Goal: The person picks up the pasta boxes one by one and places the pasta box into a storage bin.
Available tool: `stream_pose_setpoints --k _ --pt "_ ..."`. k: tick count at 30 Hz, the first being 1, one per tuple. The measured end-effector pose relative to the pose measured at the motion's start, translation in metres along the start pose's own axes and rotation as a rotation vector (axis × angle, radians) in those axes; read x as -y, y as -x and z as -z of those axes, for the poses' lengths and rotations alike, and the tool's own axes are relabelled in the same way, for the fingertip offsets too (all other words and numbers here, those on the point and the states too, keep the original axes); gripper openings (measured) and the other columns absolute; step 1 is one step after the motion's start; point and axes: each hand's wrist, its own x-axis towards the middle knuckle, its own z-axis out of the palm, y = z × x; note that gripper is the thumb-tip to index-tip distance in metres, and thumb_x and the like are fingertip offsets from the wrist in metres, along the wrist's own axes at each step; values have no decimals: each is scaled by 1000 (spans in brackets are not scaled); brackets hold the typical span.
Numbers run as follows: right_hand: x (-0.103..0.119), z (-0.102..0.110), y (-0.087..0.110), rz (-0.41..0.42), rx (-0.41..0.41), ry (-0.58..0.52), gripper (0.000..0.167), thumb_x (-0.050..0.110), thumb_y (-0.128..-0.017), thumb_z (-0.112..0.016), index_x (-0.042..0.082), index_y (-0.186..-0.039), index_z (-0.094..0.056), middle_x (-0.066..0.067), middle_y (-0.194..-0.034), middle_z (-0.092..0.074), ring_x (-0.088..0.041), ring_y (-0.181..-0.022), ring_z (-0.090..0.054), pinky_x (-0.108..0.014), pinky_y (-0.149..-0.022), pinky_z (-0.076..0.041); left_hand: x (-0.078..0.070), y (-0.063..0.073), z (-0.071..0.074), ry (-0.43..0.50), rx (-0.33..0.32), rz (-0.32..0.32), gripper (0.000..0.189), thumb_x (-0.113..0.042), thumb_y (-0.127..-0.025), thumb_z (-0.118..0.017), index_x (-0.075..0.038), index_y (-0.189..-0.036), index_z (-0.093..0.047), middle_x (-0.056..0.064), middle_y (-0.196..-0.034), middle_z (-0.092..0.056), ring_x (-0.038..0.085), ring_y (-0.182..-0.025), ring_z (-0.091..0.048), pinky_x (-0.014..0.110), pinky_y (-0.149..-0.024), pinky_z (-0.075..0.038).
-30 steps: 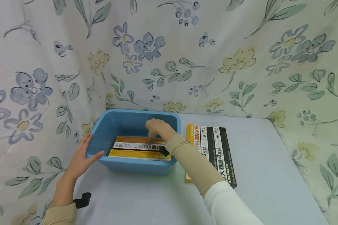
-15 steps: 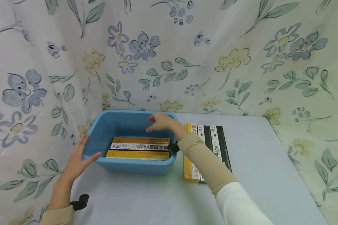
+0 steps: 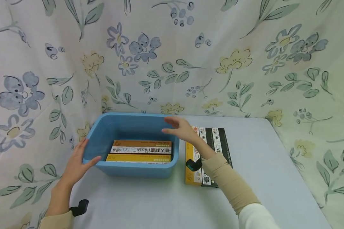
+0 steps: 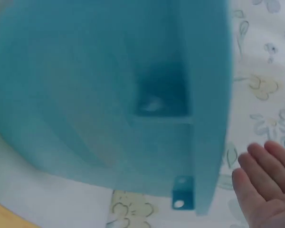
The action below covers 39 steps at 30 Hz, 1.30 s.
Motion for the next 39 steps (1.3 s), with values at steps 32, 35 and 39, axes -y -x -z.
stream_pose_setpoints --k 32,35,39 --pt "-68 -20 113 -179 -285 -63 79 26 -88 -71 5 -152 -30 -14 -156 -30 -31 -143 -29 -43 -113 -28 1 4 0 2 -4 1 90 -38 -92 -63 -4 -156 -10 24 -160 -5 58 -137 -13 80 -97 -18" --pt "-77 -20 119 -194 -296 -29 82 28 -87 -72 4 -152 -29 -14 -156 -29 -32 -143 -28 -45 -114 -27 1 2 -1 5 -4 -5 90 -38 -91 -63 -4 -156 -10 24 -160 -5 57 -138 -12 80 -97 -18" --pt "-86 -18 131 -225 -337 4 82 28 -87 -72 3 -152 -28 -15 -156 -28 -35 -142 -28 -48 -113 -27 0 1 -2 6 -2 -7 90 -37 -91 -63 -4 -155 -11 23 -160 -5 57 -138 -13 80 -97 -19"
